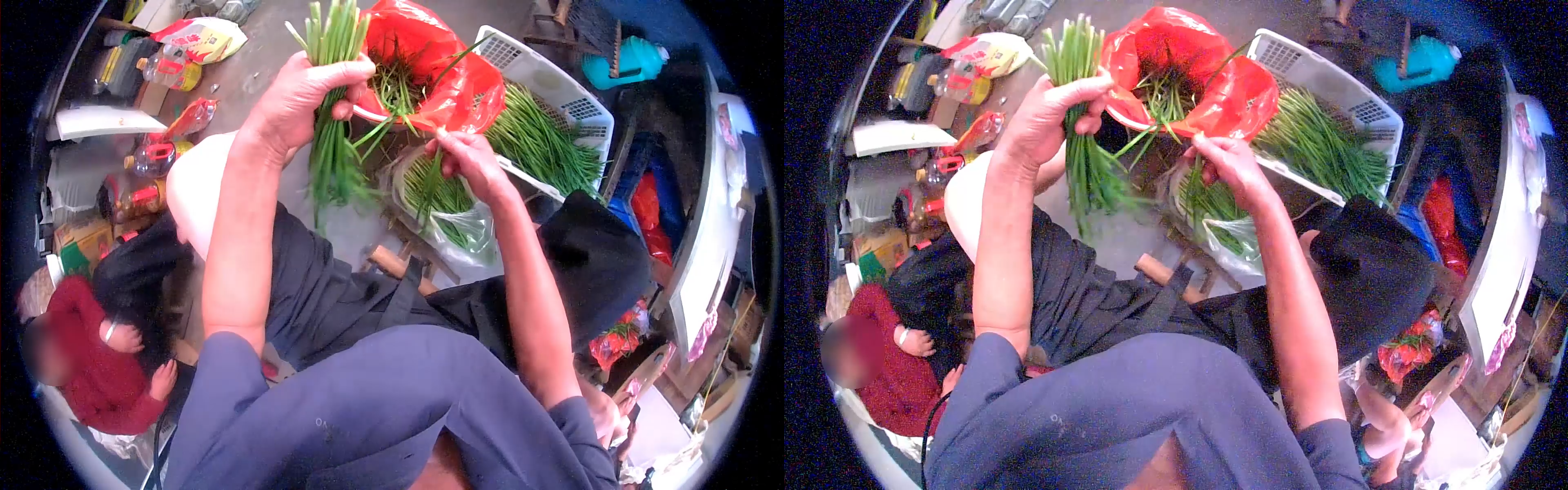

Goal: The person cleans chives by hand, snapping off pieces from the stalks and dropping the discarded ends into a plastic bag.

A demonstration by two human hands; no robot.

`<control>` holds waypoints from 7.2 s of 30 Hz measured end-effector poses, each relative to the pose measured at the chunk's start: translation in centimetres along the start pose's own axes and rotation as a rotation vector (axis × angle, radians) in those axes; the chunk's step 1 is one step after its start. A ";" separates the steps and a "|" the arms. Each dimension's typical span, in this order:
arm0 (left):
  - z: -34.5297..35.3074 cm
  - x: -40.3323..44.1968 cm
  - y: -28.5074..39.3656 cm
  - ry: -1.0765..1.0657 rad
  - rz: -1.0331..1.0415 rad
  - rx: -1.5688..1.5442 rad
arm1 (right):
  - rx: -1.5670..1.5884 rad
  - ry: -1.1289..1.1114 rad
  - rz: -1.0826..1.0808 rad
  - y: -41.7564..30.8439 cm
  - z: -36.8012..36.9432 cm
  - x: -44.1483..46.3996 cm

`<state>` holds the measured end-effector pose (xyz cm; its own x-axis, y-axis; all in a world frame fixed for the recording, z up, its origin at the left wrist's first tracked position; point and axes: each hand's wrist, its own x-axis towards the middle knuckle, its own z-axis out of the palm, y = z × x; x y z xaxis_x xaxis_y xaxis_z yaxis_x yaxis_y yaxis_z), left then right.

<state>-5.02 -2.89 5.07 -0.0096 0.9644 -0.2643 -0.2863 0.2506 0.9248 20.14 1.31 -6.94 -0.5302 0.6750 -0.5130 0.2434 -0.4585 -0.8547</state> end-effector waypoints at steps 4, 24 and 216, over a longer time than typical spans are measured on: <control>0.3 -0.1 -0.5 0.036 -0.013 0.269 | 0.215 0.004 -0.067 -2.3 -1.0 -0.8; 4.9 1.1 -5.5 -0.193 -0.273 -0.095 | 0.484 0.109 -0.198 -4.4 1.0 -0.4; 4.8 1.2 -6.6 -0.088 -0.326 -0.009 | 0.106 0.108 -0.349 -3.9 1.9 -0.3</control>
<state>1.47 -2.96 -0.06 0.1660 0.8374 -0.5207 -0.2695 0.5465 0.7929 17.82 1.84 -3.28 -0.4758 0.8559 -0.2025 -0.0255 -0.2435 -0.9696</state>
